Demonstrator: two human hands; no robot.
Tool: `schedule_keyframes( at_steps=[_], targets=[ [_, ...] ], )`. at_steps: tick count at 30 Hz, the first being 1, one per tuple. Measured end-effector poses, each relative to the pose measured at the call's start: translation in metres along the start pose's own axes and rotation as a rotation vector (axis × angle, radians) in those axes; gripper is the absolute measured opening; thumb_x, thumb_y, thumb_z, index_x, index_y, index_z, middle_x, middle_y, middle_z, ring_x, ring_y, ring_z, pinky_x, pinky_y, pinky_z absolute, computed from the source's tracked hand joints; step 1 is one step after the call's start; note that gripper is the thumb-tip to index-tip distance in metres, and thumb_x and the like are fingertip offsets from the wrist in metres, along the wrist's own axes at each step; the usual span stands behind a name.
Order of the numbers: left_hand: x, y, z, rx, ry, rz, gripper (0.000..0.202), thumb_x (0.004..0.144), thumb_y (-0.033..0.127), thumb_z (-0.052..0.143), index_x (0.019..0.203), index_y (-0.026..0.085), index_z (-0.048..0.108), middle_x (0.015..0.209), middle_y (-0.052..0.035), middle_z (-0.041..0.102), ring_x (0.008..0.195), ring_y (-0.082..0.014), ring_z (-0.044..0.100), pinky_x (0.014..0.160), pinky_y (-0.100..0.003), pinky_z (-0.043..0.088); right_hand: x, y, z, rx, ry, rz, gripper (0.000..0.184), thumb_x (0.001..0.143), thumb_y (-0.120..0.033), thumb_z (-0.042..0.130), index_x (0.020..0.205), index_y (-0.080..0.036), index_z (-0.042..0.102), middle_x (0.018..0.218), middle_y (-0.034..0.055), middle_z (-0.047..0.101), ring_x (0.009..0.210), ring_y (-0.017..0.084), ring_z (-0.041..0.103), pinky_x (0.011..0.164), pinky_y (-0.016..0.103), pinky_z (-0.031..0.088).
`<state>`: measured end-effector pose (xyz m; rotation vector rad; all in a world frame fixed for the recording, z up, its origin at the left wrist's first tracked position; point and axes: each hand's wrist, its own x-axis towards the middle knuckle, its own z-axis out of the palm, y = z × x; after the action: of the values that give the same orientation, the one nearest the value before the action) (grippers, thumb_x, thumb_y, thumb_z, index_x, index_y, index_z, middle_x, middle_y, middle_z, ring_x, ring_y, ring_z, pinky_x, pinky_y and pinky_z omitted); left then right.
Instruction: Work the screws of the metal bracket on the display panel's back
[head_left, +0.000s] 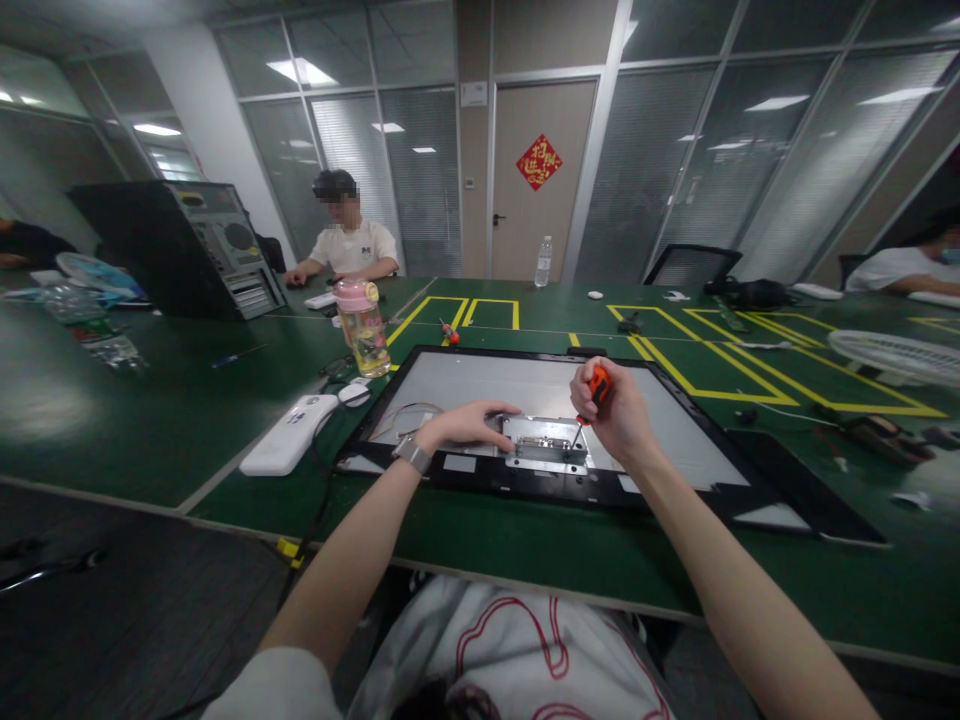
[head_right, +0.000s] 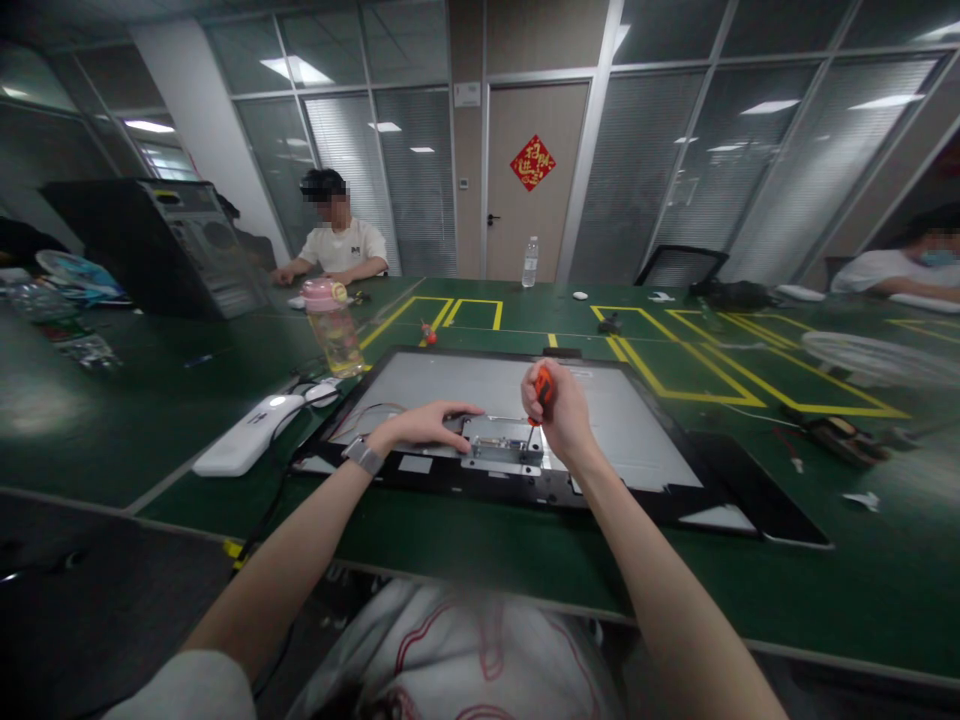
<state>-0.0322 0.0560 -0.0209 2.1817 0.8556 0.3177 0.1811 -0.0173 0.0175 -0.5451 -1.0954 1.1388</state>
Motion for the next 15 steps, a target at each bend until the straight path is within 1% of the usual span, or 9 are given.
schedule_keyframes(
  at_steps=[3,6,11,15],
  targets=[
    [0.0005,-0.0007,0.0001,0.000,-0.002,0.009,0.075,0.061,0.048,0.076,0.128,0.021,0.054,0.131,-0.0067,0.055,0.120,-0.0270,0.050,0.102,-0.034,0.035,-0.0014,-0.0010,0.0013,0.041,-0.029,-0.006,0.022,0.079,-0.040,0.055,0.068,-0.022,0.049,0.046,-0.0074,0.038,0.035,0.005,0.024,0.036,0.019,0.016],
    [0.0006,-0.0007,0.0000,0.000,-0.001,0.005,0.075,0.062,0.048,0.076,0.128,0.021,0.054,0.132,-0.0070,0.055,0.121,-0.0271,0.049,0.103,-0.034,0.034,-0.0034,-0.0013,0.0024,0.070,-0.059,-0.005,0.017,0.079,-0.039,0.054,0.074,-0.023,0.049,0.045,-0.0080,0.039,0.035,0.006,0.023,0.036,0.019,0.016],
    [-0.0009,0.0016,-0.0003,0.002,-0.005,0.002,0.074,0.062,0.047,0.075,0.128,0.021,0.054,0.132,-0.0069,0.054,0.122,-0.0268,0.048,0.103,-0.034,0.034,-0.0035,-0.0010,0.0010,0.043,-0.051,-0.002,0.020,0.078,-0.039,0.054,0.068,-0.023,0.046,0.042,-0.0084,0.039,0.033,0.006,0.022,0.035,0.019,0.015],
    [-0.0007,0.0016,-0.0003,0.002,-0.002,-0.002,0.074,0.062,0.048,0.075,0.128,0.021,0.054,0.132,-0.0073,0.054,0.121,-0.0272,0.049,0.103,-0.035,0.035,-0.0025,-0.0025,0.0003,0.020,-0.029,-0.023,0.021,0.075,-0.036,0.056,0.064,-0.022,0.046,0.044,-0.0072,0.043,0.032,0.006,0.028,0.034,0.019,0.018]
  ],
)
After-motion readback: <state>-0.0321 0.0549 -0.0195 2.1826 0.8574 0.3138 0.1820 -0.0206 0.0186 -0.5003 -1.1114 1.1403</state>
